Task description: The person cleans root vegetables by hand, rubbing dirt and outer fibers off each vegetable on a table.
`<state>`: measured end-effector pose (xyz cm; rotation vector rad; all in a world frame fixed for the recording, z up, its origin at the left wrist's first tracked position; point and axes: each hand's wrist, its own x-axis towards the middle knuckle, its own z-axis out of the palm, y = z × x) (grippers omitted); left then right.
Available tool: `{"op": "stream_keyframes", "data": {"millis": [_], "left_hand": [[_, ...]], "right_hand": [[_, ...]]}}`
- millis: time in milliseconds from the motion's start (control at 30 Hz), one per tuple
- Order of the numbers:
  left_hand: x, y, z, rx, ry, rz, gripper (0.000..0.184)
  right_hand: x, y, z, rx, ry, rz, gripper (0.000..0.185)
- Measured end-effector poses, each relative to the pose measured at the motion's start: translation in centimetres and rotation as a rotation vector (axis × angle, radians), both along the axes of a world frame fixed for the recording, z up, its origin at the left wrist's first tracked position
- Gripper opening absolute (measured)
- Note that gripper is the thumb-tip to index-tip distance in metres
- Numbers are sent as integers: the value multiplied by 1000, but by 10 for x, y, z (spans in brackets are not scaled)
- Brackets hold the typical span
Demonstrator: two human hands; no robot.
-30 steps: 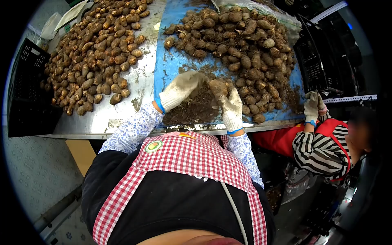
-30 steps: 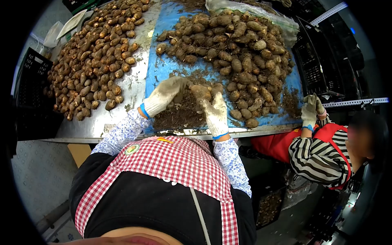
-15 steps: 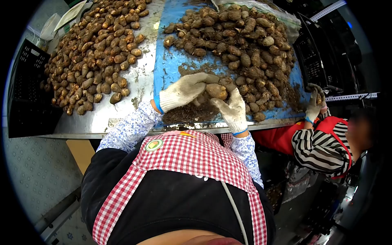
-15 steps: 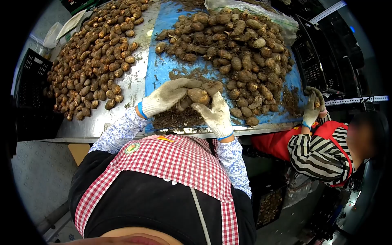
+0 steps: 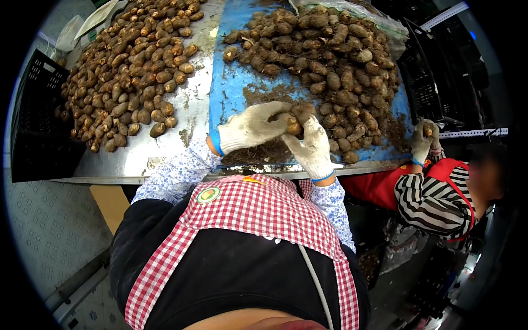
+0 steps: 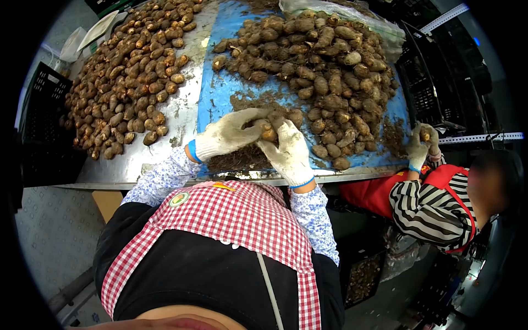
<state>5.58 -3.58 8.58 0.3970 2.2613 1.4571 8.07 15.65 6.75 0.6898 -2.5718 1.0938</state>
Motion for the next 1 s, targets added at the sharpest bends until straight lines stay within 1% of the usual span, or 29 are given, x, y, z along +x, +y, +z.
{"op": "stream_keyframes", "data": {"millis": [67, 100, 167, 200, 267, 300, 400, 500, 533, 600, 633, 700, 733, 800, 833, 900, 933, 1000], "left_hand": [[-1, 2, -14, 16, 164, 13, 40], [-3, -1, -17, 35, 105, 21, 40], [-7, -7, -15, 76, -16, 41, 40], [-4, -7, -11, 193, -114, 65, 39], [-2, 0, 27, -35, -186, 4, 39], [-1, 3, 37, -149, -221, -25, 38], [4, 6, -4, -121, 297, 45, 39], [-7, -4, -9, 195, -10, 67, 41], [-8, -9, -14, 362, 16, 37, 40], [-9, -12, -18, 476, -60, 11, 40], [-8, -12, -14, 531, -101, -1, 39], [-5, -10, 3, 357, -156, 1, 39], [-4, -9, 10, 271, -183, 5, 39], [-8, -12, -12, 460, -104, -13, 42], [-9, -12, -18, 554, -65, -22, 43], [-9, -13, -25, 621, -87, -40, 43], [-8, -13, -22, 654, -98, -50, 43], [-8, -13, -9, 360, -94, -66, 41]], "right_hand": [[-1, 2, -5, 52, 16, -29, 45], [-1, 3, -7, 80, 25, -45, 44], [3, -3, 6, -7, -54, -37, 44], [4, -6, 11, -52, -94, -33, 43], [0, -1, -4, -115, -94, -24, 44], [-2, 1, -9, -147, -94, -17, 45], [-2, 2, -5, 47, 76, -44, 46], [1, -2, 1, -58, 55, -62, 48], [2, -1, 1, -68, 38, -64, 50], [4, -1, 0, -92, 8, -74, 52], [4, -1, -2, -77, 34, -67, 53], [1, 0, -8, -44, 90, -49, 56], [-1, 0, -11, -123, 65, -17, 57], [-2, -1, -14, -276, 14, 45, 58], [-1, 0, -11, -286, -88, 22, 58], [2, 3, 2, -304, -292, -26, 58], [2, -2, 3, -493, -439, 43, 53], [4, -1, 15, -207, -424, 30, 48]]}}
